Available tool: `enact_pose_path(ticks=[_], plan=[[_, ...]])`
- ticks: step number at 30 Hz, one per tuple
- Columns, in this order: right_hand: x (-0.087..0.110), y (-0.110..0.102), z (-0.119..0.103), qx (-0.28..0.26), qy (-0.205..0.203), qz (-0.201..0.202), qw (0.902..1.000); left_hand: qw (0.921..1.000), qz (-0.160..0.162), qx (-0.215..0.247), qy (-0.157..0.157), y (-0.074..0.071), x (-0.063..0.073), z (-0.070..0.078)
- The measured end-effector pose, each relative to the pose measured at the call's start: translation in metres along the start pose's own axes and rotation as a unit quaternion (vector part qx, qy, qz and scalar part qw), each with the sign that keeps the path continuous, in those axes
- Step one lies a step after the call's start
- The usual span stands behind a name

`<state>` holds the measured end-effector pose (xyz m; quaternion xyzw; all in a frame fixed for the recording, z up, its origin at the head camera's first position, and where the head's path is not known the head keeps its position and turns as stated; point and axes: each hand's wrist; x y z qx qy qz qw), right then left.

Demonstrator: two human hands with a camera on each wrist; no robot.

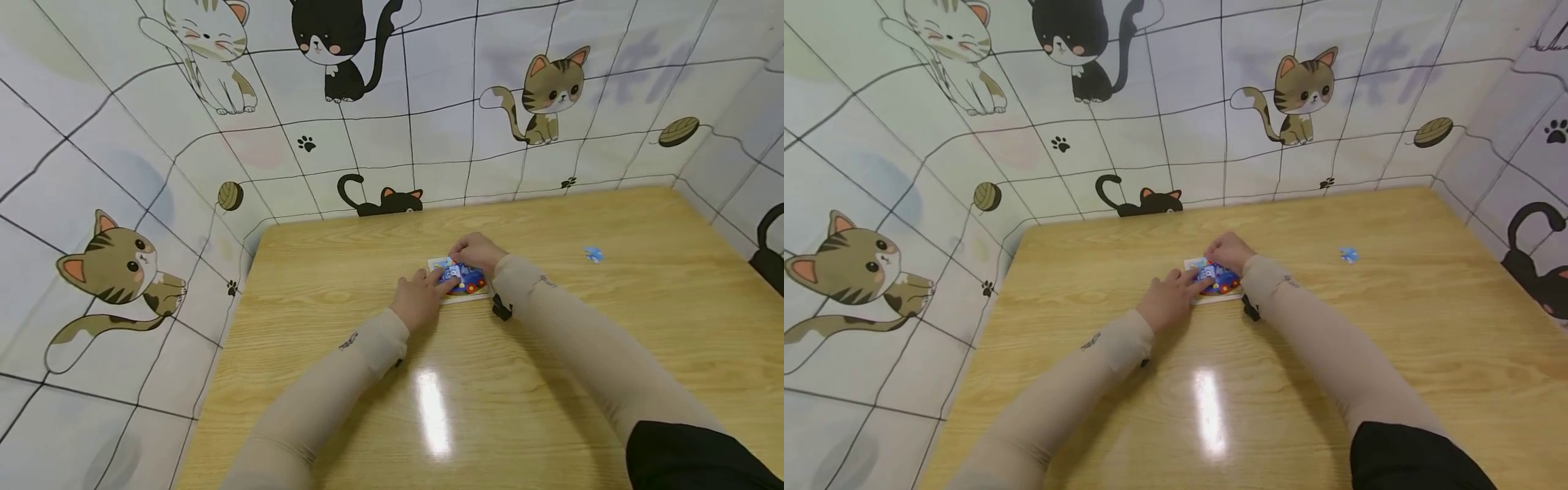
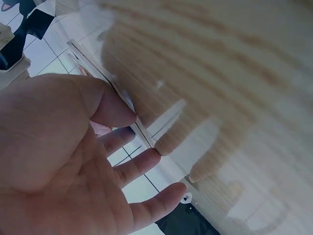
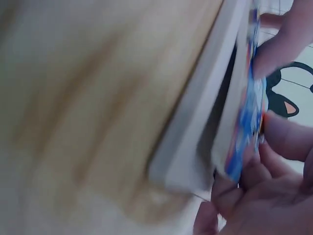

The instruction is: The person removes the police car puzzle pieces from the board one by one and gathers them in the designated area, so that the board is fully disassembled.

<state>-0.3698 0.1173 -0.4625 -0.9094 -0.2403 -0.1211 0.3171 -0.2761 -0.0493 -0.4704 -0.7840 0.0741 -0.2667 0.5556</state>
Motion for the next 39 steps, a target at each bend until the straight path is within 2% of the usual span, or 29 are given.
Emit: enact_pose_path(ticks=[3, 10, 18, 25, 29, 34, 39], plan=[[-0.003, 0.001, -0.001, 0.041, -0.017, 0.004, 0.999, 1.0, 0.0, 0.0, 0.006, 0.002, 0.0, -0.002], [-0.008, -0.002, -0.002, 0.048, -0.01, 0.02, 0.9986, 0.9999, -0.002, 0.009, 0.006, 0.002, 0.001, -0.004], [-0.014, -0.013, -0.006, 0.039, 0.018, -0.034, 0.9985, 0.9999, -0.002, 0.012, 0.012, 0.001, 0.003, -0.007], [-0.016, -0.014, -0.012, 0.034, 0.048, -0.035, 0.9976, 0.9996, -0.019, 0.019, 0.009, -0.004, 0.004, -0.006], [-0.015, -0.013, -0.01, 0.035, 0.035, -0.037, 0.9981, 0.9995, -0.025, 0.017, 0.008, -0.003, 0.003, -0.007], [-0.01, -0.01, -0.005, 0.045, 0.007, -0.031, 0.9985, 0.9997, -0.02, -0.009, 0.009, -0.002, 0.0, -0.007], [-0.01, -0.006, -0.004, 0.082, -0.001, -0.01, 0.9966, 0.9997, -0.009, -0.017, 0.011, -0.004, -0.003, -0.006]])
Point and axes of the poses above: each hand's wrist, its own x-axis away from the middle knuckle, its own y-axis out of the palm, z = x × y, and after that the axes turned 7 degrees about -z, right-handed
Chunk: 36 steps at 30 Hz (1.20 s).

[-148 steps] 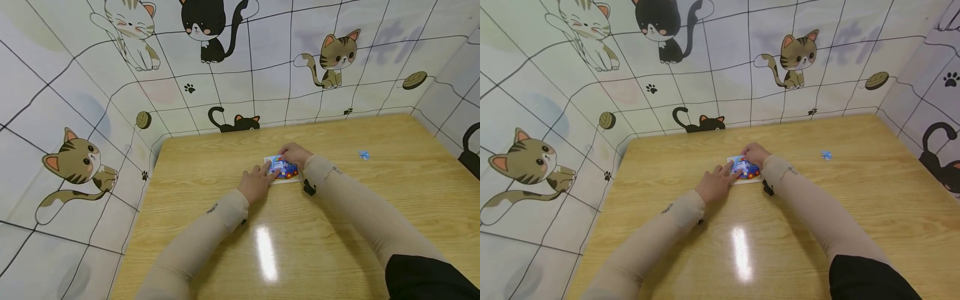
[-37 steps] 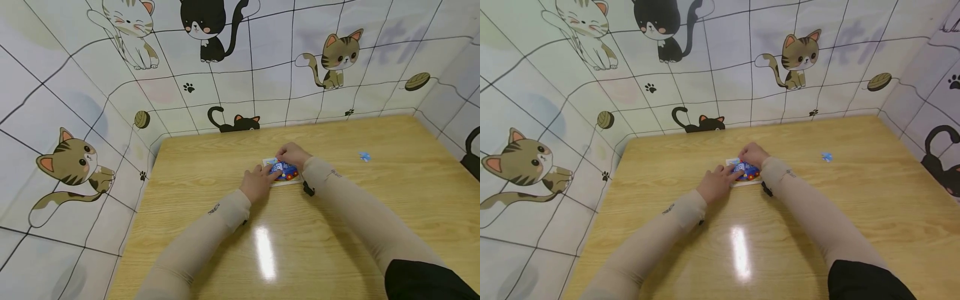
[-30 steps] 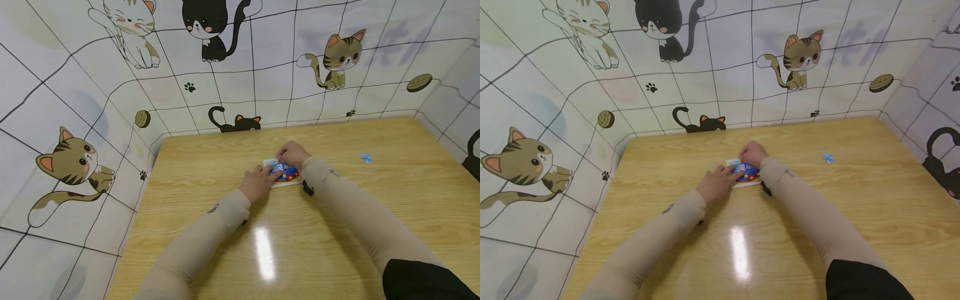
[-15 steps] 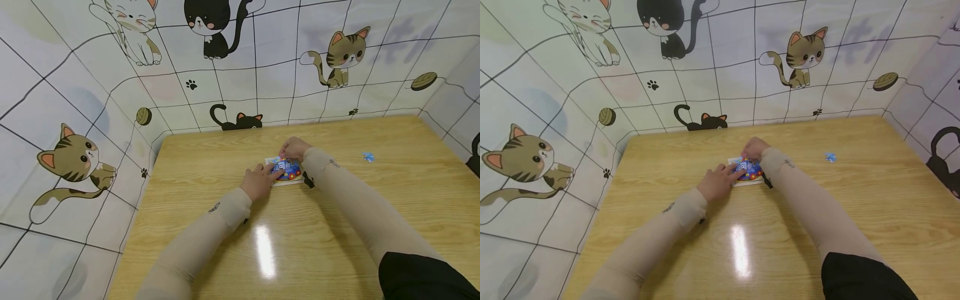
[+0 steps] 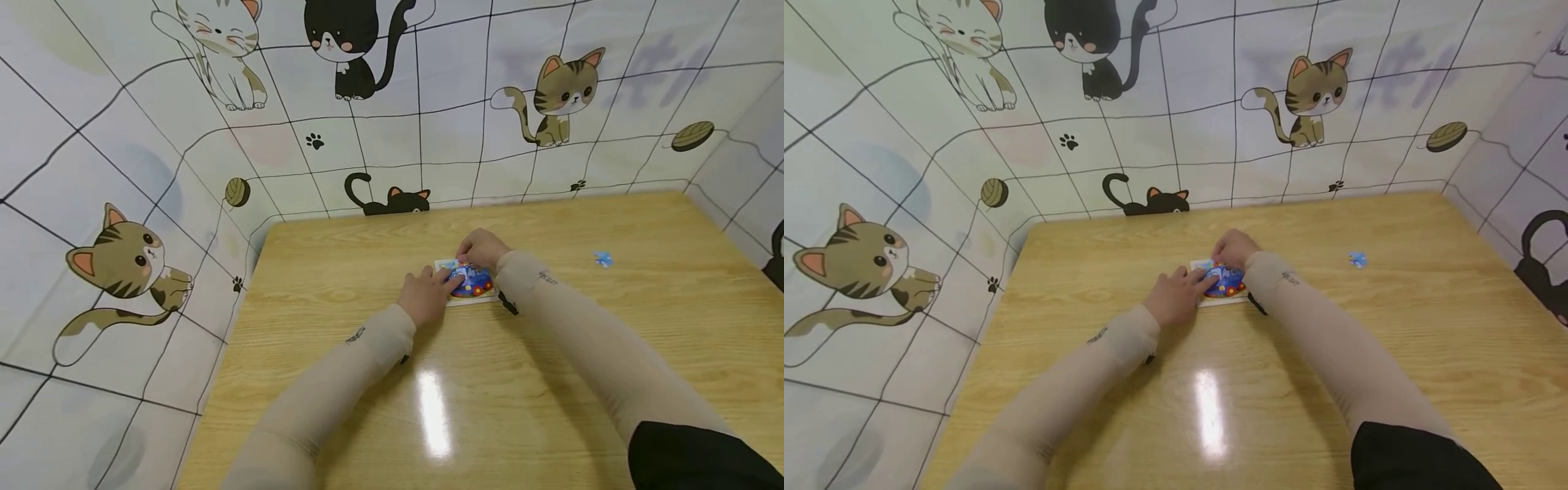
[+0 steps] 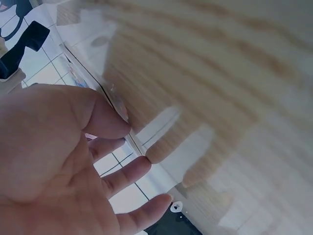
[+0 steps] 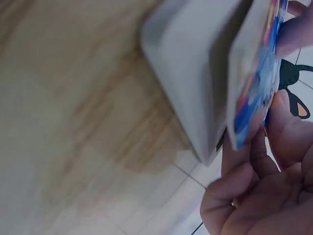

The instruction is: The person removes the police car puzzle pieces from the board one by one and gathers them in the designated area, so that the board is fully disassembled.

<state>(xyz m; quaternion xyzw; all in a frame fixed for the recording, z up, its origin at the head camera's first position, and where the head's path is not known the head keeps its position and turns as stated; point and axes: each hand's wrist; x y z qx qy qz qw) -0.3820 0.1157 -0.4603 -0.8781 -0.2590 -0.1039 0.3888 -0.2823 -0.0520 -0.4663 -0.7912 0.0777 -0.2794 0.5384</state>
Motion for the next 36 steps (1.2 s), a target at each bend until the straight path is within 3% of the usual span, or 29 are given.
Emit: enact_pose_path(ticks=[8, 19, 27, 32, 36], plan=[[-0.001, 0.001, -0.008, 0.04, 0.013, 0.012, 0.999, 1.0, -0.003, 0.006, -0.004, -0.007, 0.003, -0.001], [-0.006, -0.002, -0.009, 0.061, 0.008, -0.029, 0.9977, 0.9998, -0.006, -0.014, -0.008, -0.007, 0.007, -0.002], [-0.003, -0.002, -0.005, 0.008, 0.023, -0.037, 0.999, 0.9983, -0.023, -0.047, -0.025, -0.005, 0.003, 0.003], [0.004, -0.004, -0.003, 0.0, 0.015, -0.016, 0.9998, 0.999, -0.017, -0.03, -0.028, -0.003, 0.001, 0.004], [0.012, -0.008, -0.001, -0.044, 0.016, -0.013, 0.9988, 0.9992, -0.023, -0.021, -0.026, 0.0, 0.0, 0.005]])
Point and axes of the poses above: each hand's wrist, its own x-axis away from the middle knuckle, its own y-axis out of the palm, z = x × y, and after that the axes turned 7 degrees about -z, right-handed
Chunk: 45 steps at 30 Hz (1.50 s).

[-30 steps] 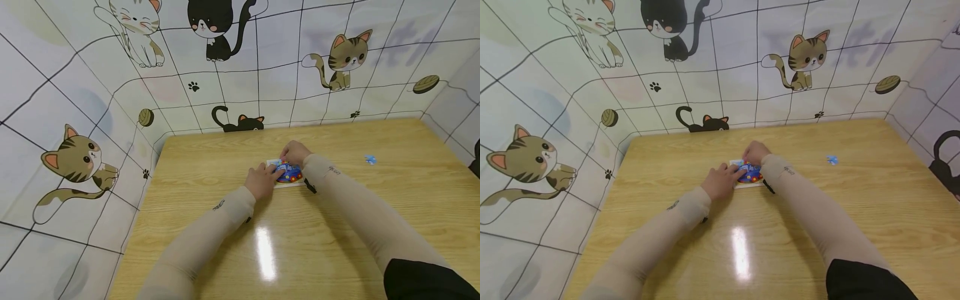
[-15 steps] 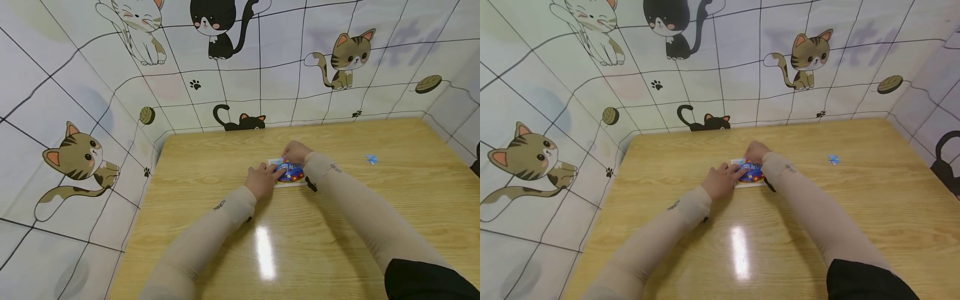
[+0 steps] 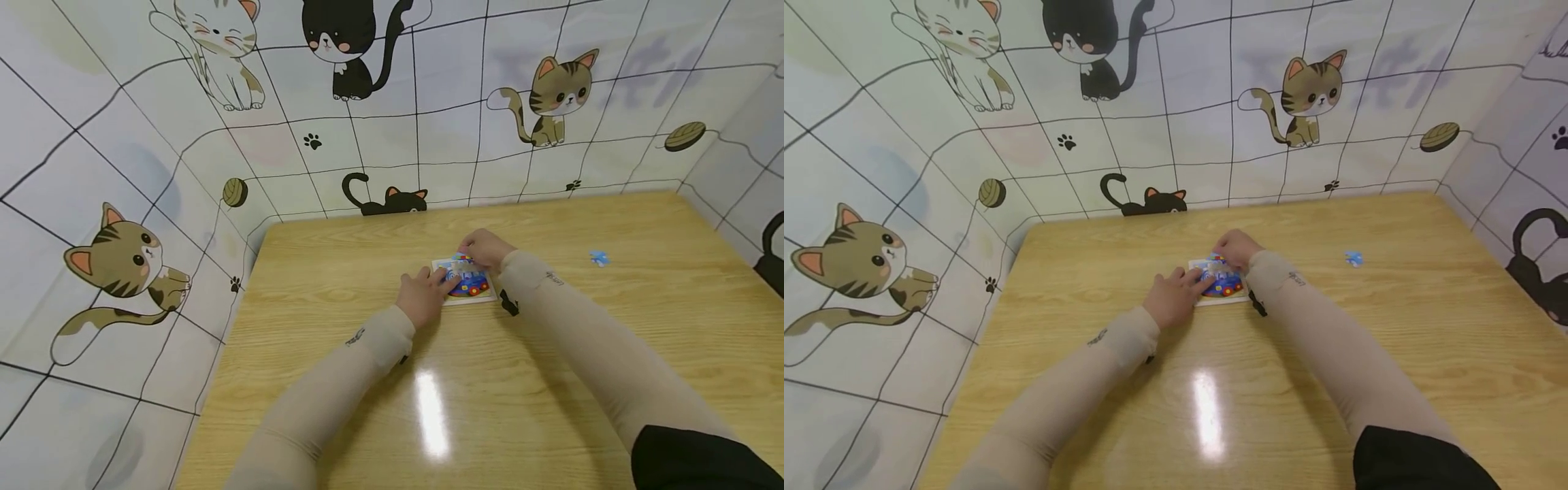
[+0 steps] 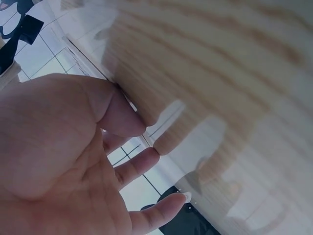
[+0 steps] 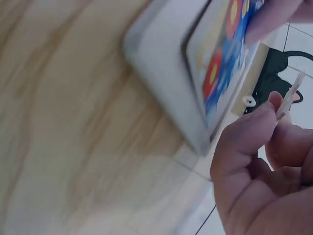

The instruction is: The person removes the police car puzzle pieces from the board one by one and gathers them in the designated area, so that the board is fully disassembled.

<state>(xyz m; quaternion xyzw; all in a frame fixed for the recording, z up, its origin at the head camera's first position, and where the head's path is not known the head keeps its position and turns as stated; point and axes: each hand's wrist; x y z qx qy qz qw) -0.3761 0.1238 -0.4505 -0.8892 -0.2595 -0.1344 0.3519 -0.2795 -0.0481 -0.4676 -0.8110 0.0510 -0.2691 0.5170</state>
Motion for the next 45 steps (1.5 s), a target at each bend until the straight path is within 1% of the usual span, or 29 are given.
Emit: enact_pose_path(ticks=[4, 7, 10, 16, 18, 23, 25, 29, 35, 37, 40, 45], plan=[[0.009, -0.007, 0.003, -0.04, -0.01, 0.006, 0.9992, 1.0, -0.001, 0.004, -0.003, 0.001, -0.002, 0.0], [0.014, -0.013, 0.01, -0.064, -0.016, 0.013, 0.9977, 1.0, 0.003, 0.004, -0.004, 0.001, -0.001, 0.001], [0.019, -0.018, 0.021, -0.079, -0.019, 0.023, 0.9964, 0.9999, 0.01, 0.001, 0.002, 0.001, 0.0, 0.002], [0.033, -0.032, 0.041, -0.093, -0.024, 0.033, 0.9949, 0.9996, 0.023, -0.003, 0.015, 0.004, 0.002, 0.002], [0.038, -0.037, 0.048, -0.114, -0.026, 0.033, 0.9926, 0.9995, 0.024, 0.003, 0.02, 0.006, 0.001, 0.003], [0.052, -0.051, 0.067, -0.157, -0.027, 0.043, 0.9862, 0.9988, 0.035, 0.019, 0.03, 0.005, 0.004, 0.005], [0.056, -0.057, 0.075, -0.163, -0.025, 0.05, 0.985, 0.9986, 0.039, 0.014, 0.032, 0.004, 0.005, 0.005], [0.064, -0.066, 0.089, -0.17, -0.018, 0.063, 0.9833, 0.9985, 0.038, 0.014, 0.037, 0.006, 0.003, 0.004], [0.077, -0.08, 0.098, -0.133, 0.001, 0.081, 0.9878, 0.9981, 0.039, 0.021, 0.042, 0.007, 0.001, 0.003], [0.081, -0.085, 0.1, -0.132, 0.006, 0.088, 0.9873, 0.9981, 0.04, 0.021, 0.043, 0.008, 0.001, 0.002], [0.084, -0.09, 0.104, -0.154, 0.005, 0.096, 0.9834, 0.998, 0.04, 0.021, 0.044, 0.008, 0.001, 0.002], [0.085, -0.098, 0.113, -0.204, 0.002, 0.095, 0.9743, 0.9984, 0.03, 0.018, 0.045, 0.006, 0.001, 0.001]])
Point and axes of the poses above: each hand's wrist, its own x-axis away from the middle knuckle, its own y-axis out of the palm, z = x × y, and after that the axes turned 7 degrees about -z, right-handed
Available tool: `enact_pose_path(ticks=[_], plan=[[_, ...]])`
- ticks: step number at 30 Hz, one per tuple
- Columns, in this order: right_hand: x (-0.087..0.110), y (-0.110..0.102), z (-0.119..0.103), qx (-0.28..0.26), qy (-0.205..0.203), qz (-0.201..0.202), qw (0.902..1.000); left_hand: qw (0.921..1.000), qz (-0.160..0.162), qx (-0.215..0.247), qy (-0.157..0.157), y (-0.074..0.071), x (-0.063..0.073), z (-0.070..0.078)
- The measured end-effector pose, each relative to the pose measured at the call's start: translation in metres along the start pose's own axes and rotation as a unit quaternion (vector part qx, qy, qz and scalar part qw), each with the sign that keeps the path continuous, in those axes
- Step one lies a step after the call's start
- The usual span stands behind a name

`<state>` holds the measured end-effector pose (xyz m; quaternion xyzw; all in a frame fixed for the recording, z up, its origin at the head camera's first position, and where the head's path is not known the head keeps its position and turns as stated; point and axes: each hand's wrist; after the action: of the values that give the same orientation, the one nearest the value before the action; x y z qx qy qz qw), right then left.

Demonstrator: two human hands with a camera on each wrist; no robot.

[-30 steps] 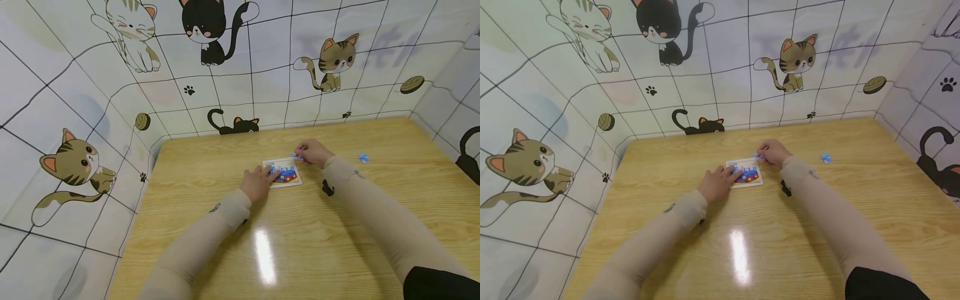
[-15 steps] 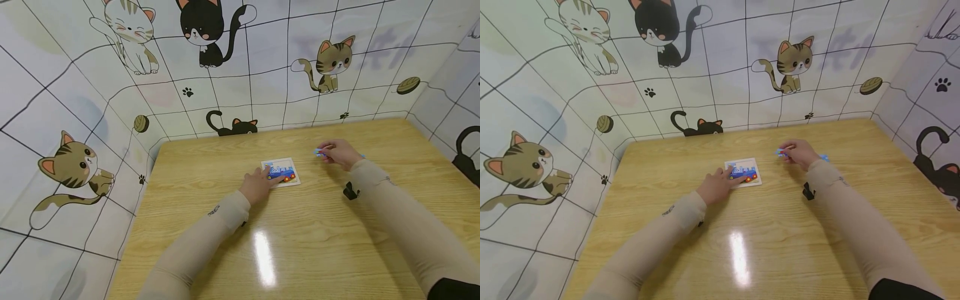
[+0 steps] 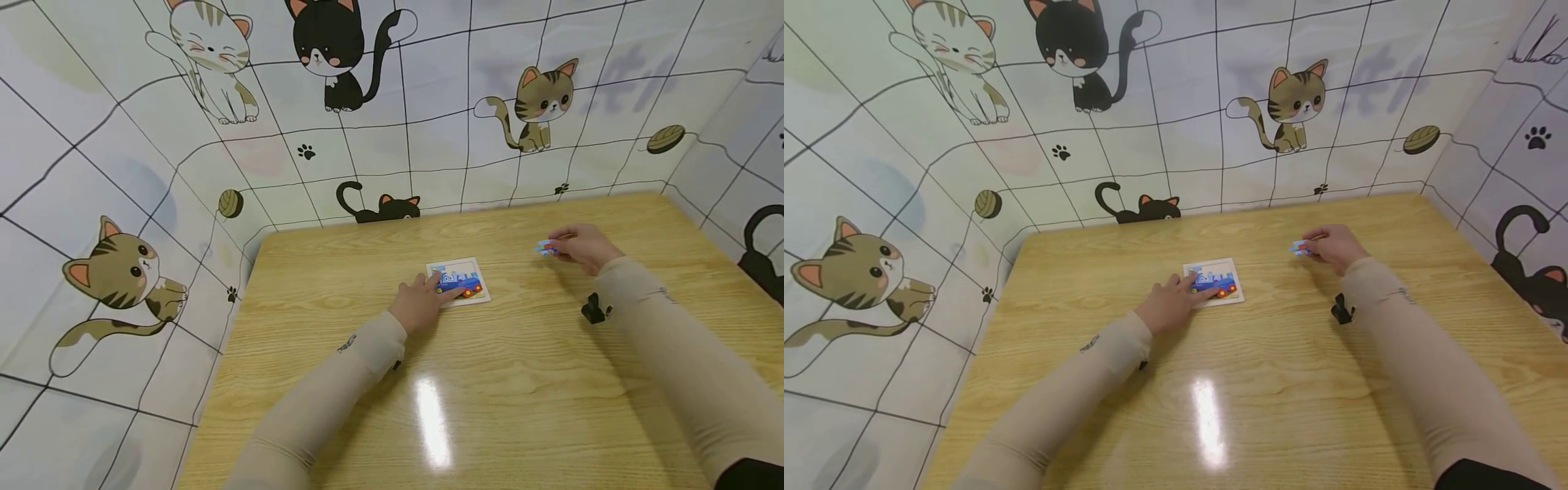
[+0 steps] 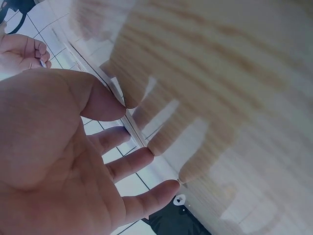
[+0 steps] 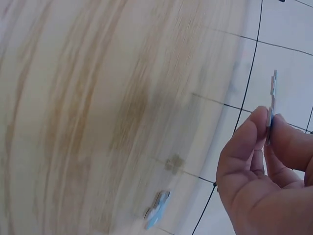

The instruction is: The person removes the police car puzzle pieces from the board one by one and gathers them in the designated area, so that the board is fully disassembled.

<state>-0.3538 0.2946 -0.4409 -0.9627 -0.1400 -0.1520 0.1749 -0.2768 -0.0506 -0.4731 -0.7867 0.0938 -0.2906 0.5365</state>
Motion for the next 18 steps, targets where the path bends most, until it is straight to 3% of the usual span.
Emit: enact_pose_path(ticks=[11, 18], plan=[[0.004, -0.021, 0.004, 0.002, 0.014, 0.025, 0.9996, 0.9998, -0.003, 0.02, 0.003, -0.003, 0.003, -0.001], [0.003, -0.02, 0.012, 0.046, 0.005, 0.032, 0.9984, 1.0, 0.0, 0.009, 0.004, 0.0, 0.002, -0.001]])
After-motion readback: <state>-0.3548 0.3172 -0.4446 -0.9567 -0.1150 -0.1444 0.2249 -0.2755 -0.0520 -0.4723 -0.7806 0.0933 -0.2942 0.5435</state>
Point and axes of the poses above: each hand's wrist, its own x-axis away from the middle knuckle, its own y-axis out of the palm, z = x × y, and after that the axes turned 7 degrees about -z, right-handed
